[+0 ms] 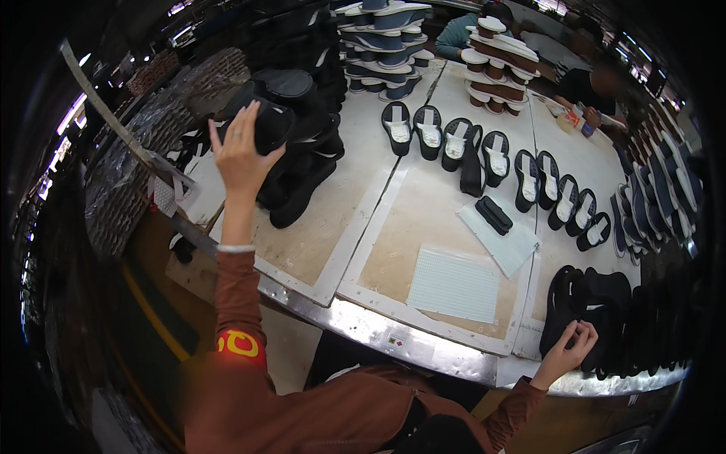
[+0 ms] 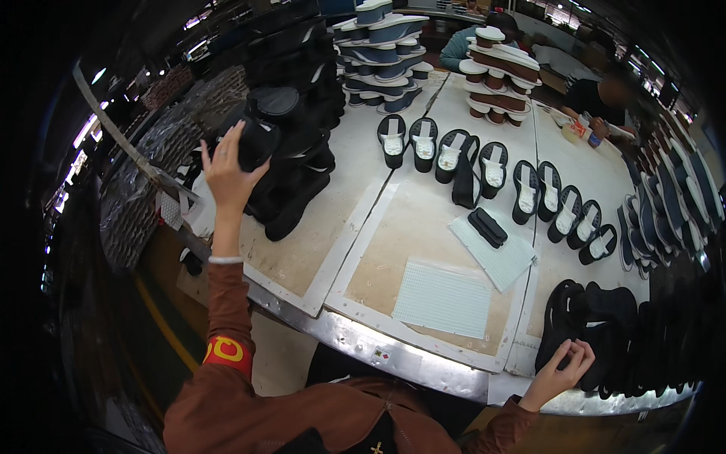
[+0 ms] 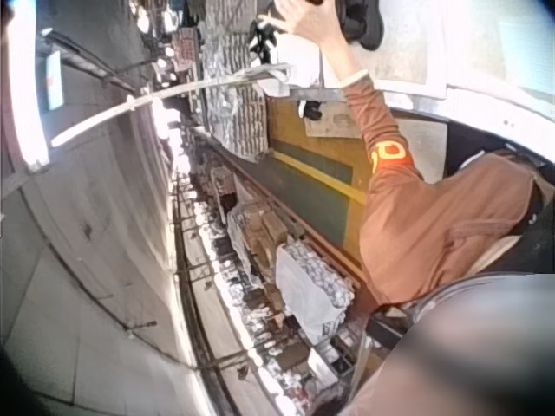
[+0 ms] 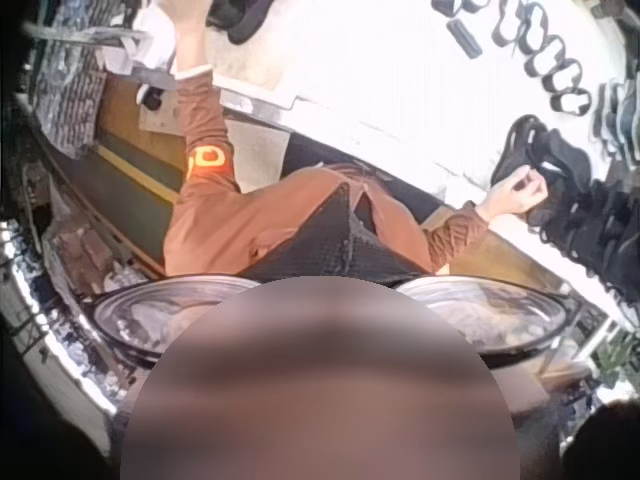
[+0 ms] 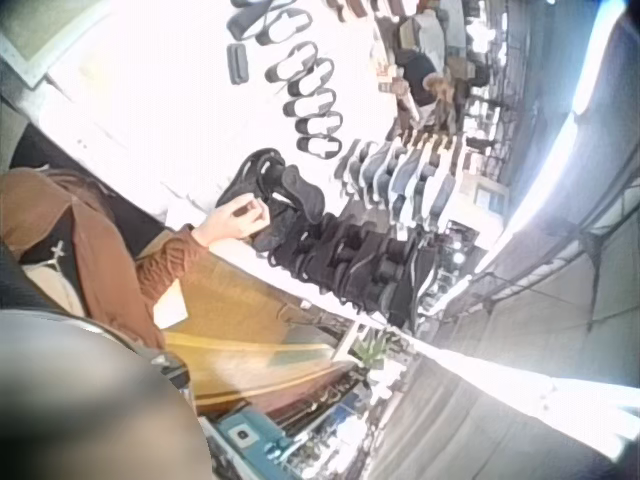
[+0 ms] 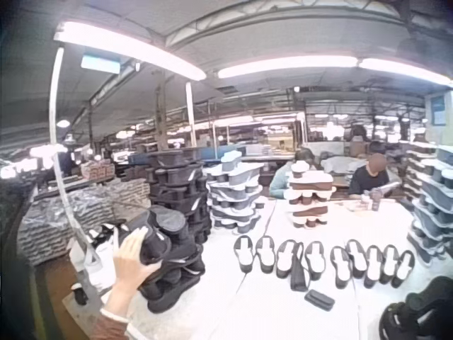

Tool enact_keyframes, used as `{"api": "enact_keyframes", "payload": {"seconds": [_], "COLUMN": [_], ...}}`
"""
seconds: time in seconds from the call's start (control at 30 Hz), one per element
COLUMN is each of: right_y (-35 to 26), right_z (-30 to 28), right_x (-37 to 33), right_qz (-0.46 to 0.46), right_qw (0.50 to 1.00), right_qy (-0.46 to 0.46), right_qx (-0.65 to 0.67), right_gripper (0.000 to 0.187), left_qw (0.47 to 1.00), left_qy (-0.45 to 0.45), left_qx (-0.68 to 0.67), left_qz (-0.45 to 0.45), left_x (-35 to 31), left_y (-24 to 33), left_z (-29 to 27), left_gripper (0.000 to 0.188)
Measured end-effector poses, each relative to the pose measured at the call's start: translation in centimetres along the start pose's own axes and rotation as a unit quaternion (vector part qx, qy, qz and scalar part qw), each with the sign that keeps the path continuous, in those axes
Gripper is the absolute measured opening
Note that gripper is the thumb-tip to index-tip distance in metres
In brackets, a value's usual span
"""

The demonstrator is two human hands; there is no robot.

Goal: The person applies adhesive to the soles of black slippers using a small brush, then presses the sole onto the upper and stacks the finished pairs on the table. The process is repeated for multiple pairs.

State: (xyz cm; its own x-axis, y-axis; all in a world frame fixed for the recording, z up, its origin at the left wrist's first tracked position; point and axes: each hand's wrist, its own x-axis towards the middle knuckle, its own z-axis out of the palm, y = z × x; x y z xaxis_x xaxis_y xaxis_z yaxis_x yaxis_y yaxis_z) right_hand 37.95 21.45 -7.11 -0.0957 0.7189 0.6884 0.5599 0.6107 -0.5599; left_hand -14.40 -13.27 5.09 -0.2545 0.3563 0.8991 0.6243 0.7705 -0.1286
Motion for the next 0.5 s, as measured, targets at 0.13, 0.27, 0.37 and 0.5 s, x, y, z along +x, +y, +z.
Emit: {"api": "enact_keyframes", "payload": {"seconds": [0.13, 0.27, 0.37, 0.5], "right_y": [-3.3, -9.4, -14.4, -17.3], "right_z": [2.0, 5.4, 7.2, 7.5], "right_x": [-1.1, -3.6, -5.5, -6.8], "right_qz": [-0.014, -0.084, -0.191, -0.258], "right_qw": [0.991, 0.95, 0.895, 0.889], "right_qy": [-0.025, -0.156, -0.297, -0.254], "right_qx": [0.127, 0.257, 0.274, 0.28], "right_gripper": [0.006, 0.057, 0.112, 0.133], "left_qw": [0.987, 0.949, 0.913, 0.647], "left_qy": [0.08, 0.1, 0.027, -0.099], "left_qx": [-0.103, -0.279, -0.407, -0.687], "left_qz": [0.088, 0.11, 0.023, -0.317], "left_x": [-1.2, -4.4, -5.9, -6.6], "left_y": [2.8, 9.4, 14.4, 20.2], "left_z": [-5.4, -10.6, -13.7, -13.3], "left_gripper": [0.08, 0.08, 0.09, 0.08]}}
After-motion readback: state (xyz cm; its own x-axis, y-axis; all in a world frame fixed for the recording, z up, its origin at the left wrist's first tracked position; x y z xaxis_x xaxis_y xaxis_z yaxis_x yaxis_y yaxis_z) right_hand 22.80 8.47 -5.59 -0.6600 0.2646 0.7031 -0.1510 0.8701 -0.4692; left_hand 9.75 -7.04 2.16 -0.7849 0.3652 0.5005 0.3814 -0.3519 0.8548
